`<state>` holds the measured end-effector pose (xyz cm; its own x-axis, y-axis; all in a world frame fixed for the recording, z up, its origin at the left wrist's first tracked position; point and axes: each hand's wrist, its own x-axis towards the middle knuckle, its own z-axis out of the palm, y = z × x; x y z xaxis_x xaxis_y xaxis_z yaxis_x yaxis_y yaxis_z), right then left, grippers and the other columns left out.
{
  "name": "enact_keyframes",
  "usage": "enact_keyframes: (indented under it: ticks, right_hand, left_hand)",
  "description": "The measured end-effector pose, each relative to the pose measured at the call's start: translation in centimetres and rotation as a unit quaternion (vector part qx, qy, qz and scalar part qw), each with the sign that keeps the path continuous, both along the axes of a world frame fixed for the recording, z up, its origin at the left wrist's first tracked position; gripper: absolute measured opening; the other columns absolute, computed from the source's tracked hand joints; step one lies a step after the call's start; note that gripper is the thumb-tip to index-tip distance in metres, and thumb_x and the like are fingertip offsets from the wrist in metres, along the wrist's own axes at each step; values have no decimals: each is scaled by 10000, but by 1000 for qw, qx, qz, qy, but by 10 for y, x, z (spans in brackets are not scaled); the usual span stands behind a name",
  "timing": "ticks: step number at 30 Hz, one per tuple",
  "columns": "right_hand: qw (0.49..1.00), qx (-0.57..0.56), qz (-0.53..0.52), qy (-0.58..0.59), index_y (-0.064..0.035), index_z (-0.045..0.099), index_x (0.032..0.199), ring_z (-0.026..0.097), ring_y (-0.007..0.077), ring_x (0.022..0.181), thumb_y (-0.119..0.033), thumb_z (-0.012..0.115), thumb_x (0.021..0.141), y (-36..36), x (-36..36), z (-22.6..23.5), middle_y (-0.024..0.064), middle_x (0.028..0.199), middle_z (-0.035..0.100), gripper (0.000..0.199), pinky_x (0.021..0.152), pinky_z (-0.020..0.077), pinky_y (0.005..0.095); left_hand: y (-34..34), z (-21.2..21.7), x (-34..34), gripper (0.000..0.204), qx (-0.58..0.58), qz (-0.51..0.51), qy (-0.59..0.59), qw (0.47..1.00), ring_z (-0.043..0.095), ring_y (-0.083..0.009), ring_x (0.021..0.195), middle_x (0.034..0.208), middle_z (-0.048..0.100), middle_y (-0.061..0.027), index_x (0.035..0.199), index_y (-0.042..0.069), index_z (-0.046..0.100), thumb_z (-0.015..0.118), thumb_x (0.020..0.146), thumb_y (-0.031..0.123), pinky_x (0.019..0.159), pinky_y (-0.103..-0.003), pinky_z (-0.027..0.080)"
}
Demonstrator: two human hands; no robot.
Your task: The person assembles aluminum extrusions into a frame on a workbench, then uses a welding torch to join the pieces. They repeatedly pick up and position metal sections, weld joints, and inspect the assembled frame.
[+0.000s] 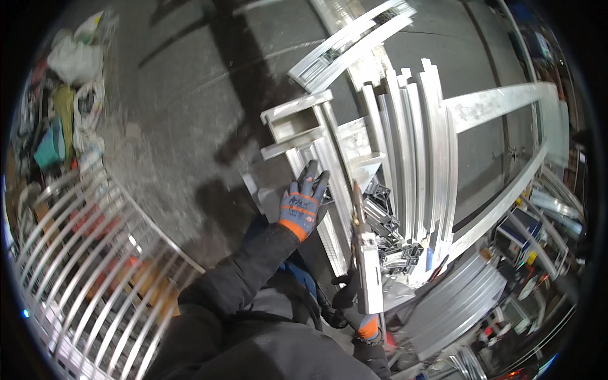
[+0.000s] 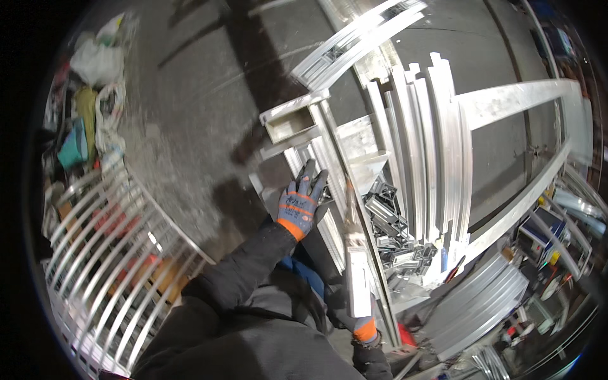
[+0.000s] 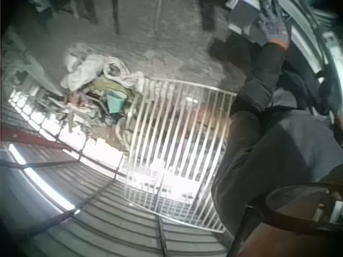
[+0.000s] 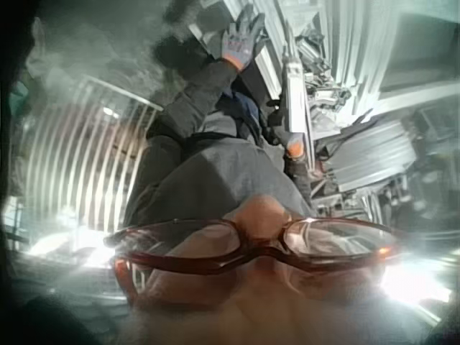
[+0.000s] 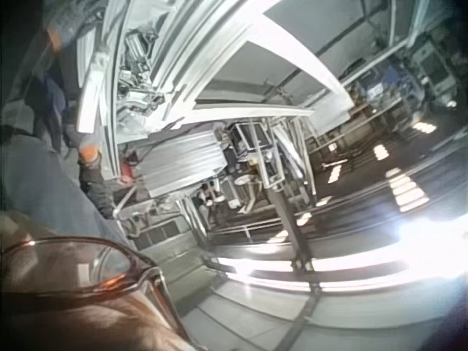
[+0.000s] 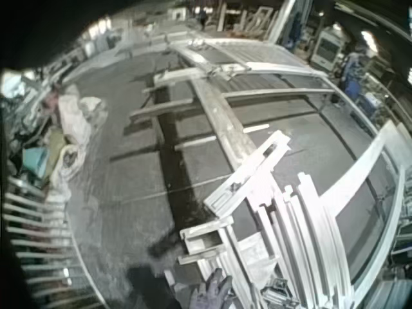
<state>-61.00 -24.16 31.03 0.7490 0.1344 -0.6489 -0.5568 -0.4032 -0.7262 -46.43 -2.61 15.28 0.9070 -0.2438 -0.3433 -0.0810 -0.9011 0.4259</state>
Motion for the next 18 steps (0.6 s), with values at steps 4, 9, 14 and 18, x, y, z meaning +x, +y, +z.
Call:
enact_keyframes:
  ticks: [4, 9, 14, 18]
  right_hand:
    - [992, -73, -105, 8, 26, 631, 1178, 685, 170, 704, -224, 707, 936, -38, -57, -22, 112, 876, 719, 356, 594, 529, 319]
    - [895, -58, -438, 55, 14, 625, 1122, 696, 207, 664, -217, 717, 943, -103, -158, -68, 136, 859, 724, 307, 550, 532, 343]
    - [720, -49, -680, 131, 2, 620, 1067, 706, 243, 624, -210, 727, 951, -176, -280, -121, 160, 841, 729, 265, 506, 535, 368]
    - [635, -43, -771, -13, -33, 626, 969, 704, 267, 571, -347, 688, 1006, -189, -363, -152, 184, 833, 724, 322, 444, 513, 389]
  left_hand:
    - [-2, 22, 14, 803, 34, -22, 36, 999, 442, -403, 1450, 1755, 156, -241, 1703, 149, 231, 528, 1029, 470, 1152, -475, 427]
    - [-1, 27, 12, 902, 15, -45, -41, 998, 438, -483, 1455, 1739, 161, -271, 1682, 121, 262, 660, 960, 486, 1155, -526, 442]
    - [-10, 25, -10, 859, 9, -29, -14, 999, 489, -445, 1421, 1657, 355, -253, 1610, 105, 394, 735, 895, 436, 1123, -524, 474]
    - [-35, 24, -66, 702, 109, -207, -79, 969, 559, -428, 1326, 1555, 475, -219, 1505, 125, 525, 716, 918, 459, 1098, -506, 483]
